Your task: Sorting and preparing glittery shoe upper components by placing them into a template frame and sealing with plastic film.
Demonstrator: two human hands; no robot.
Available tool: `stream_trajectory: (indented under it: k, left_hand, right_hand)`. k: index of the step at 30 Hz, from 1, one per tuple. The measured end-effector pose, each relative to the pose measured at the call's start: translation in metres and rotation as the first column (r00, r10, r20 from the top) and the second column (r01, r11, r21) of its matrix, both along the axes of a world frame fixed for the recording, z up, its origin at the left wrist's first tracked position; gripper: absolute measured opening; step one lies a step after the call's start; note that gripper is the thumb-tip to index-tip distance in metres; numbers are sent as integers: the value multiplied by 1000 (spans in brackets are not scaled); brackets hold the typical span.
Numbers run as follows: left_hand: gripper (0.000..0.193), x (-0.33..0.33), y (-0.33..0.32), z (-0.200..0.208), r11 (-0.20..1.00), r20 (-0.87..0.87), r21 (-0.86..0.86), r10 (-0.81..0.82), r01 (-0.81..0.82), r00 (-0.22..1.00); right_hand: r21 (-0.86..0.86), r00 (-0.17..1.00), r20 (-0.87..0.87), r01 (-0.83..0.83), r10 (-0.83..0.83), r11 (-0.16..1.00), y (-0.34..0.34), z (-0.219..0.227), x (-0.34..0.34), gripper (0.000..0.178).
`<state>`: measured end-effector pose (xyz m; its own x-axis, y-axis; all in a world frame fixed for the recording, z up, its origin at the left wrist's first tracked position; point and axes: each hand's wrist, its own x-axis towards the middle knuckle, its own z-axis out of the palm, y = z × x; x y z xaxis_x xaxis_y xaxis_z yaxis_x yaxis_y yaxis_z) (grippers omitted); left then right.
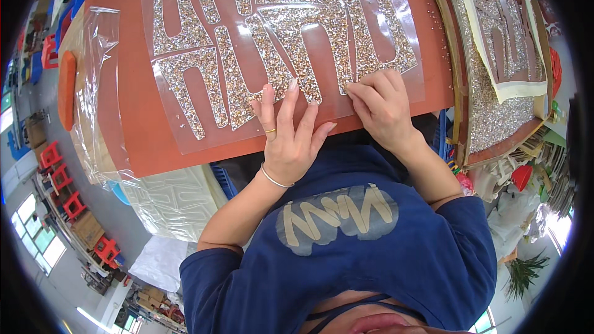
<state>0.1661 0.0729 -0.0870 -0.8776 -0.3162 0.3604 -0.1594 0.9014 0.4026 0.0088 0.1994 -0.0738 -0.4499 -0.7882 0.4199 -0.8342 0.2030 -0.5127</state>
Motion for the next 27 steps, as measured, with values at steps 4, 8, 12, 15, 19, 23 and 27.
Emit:
stream_trajectory:
  k: [4, 8, 12, 15, 19, 23, 27]
  left_hand:
    - [35, -1, 0, -1, 999, 14, -34, -16, 17, 1000]
    - [33, -3, 2, 1, 995, 73, -101, -18, 26, 997]
    - [33, -4, 1, 6, 977, 102, -213, -8, 30, 995]
    - [31, 1, -3, -1, 982, 70, -183, -42, 54, 997]
    - [45, 8, -8, -6, 994, -80, 92, -54, 61, 995]
    - [60, -6, 1, 20, 996, 44, 88, 2, -6, 999]
    - [69, -30, 13, 23, 986, 202, -122, -90, 116, 975]
  right_hand:
    - [56, 998, -53, -21, 24, 998, 2, 1, 2, 25]
    - [115, 985, -175, 20, 0, 993, 3, 2, 8, 26]
    - [8, 997, 68, 43, -43, 999, 18, 6, -2, 23]
    - [-116, 946, 167, 298, -277, 947, 52, 26, -21, 17]
    - [3, 797, -163, 590, -581, 808, 116, 41, -50, 14]
    - [196, 718, -245, 695, -652, 691, 155, 38, -68, 11]
    - [342, 696, -108, 697, -710, 631, 161, 30, -75, 11]
